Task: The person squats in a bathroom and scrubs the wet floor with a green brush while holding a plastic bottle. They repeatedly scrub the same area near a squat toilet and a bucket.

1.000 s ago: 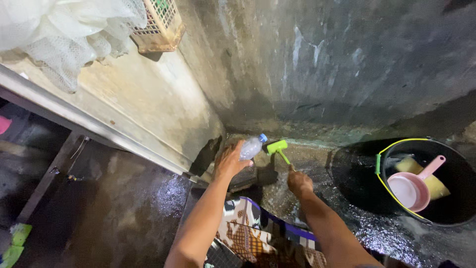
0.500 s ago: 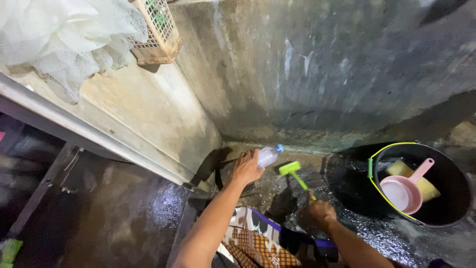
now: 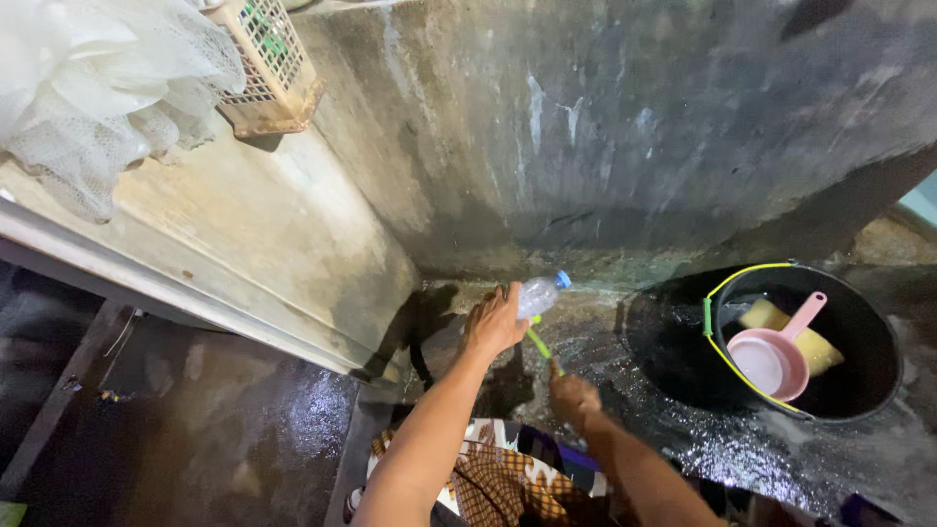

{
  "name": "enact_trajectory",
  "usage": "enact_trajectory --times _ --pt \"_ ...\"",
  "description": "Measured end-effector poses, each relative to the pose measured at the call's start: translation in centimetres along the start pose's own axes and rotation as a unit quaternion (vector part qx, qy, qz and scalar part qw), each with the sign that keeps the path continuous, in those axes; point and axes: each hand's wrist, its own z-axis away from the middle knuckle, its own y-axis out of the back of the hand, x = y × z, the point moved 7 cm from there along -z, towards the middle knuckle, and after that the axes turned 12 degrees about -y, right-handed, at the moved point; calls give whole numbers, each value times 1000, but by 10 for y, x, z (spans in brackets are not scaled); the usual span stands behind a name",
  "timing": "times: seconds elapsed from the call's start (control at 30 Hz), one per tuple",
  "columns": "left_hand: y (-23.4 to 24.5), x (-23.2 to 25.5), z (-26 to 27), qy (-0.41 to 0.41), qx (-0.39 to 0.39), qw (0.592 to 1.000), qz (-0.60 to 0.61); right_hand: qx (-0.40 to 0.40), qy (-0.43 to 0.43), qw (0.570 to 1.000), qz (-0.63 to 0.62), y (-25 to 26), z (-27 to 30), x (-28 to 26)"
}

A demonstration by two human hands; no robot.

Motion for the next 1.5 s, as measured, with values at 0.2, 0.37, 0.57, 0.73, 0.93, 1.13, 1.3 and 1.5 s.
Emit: enact_trajectory --times 0.2,0.37,0.57,0.73,0.93,1.13,1.3,1.5 --pt "0 1 7 -49 38 998 -13 -51 -283 941 -179 59 -24 113" --pt "-8 -7 11 -38 6 999 -9 -7 -246 959 -138 75 -26 132" --pt "-16 -21 12 -23 -2 1000 -17 -13 -188 972 -144 21 12 84" --pt "-16 -18 0 -31 -8 999 -37 -38 5 999 33 -21 57 27" --pt "-20 4 -6 -41 -41 998 -23 99 53 930 350 32 56 105" --pt "-28 17 -1 -78 -55 994 -56 105 -237 962 -90 83 47 210" --pt "-32 13 -16 -76 -43 994 -65 -45 -129 990 31 18 60 115" --pt "-31 25 -12 -80 -23 996 -22 -26 20 997 77 5 76 62"
